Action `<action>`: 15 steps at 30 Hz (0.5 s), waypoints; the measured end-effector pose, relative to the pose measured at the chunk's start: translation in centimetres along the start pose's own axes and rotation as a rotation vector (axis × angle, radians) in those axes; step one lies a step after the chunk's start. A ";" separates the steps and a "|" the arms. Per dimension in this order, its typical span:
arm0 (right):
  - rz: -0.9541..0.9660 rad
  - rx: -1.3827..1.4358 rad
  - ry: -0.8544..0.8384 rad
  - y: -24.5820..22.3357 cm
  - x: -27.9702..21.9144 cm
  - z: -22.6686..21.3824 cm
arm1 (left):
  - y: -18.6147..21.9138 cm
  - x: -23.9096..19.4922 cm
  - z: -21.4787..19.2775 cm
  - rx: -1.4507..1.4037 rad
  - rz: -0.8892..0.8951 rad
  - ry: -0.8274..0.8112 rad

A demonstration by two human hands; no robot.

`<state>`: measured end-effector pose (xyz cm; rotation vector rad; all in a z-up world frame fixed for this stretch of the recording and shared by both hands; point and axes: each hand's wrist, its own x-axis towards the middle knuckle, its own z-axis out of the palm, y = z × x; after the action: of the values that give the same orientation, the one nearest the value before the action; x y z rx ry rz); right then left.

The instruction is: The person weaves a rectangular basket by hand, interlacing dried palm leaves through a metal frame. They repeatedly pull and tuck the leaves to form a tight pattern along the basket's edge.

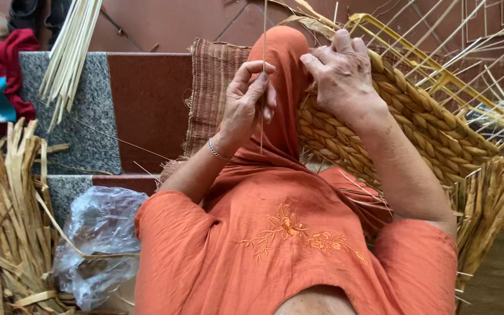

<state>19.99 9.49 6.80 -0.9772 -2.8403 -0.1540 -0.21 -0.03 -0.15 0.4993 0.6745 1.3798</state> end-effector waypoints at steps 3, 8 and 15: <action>0.030 -0.012 -0.311 0.9 1.9 0.8 | -0.7 0.4 -0.1 -0.052 0.007 0.002; 0.332 0.797 -0.021 5.7 1.5 1.9 | -2.0 0.4 0.5 0.155 0.120 0.014; 0.447 1.447 0.015 6.8 0.5 0.0 | -3.2 -0.4 1.8 0.289 0.239 -0.137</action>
<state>23.79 15.20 7.24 -1.0255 -1.7500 1.5907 3.31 -0.77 -0.97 0.9204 0.7227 1.4615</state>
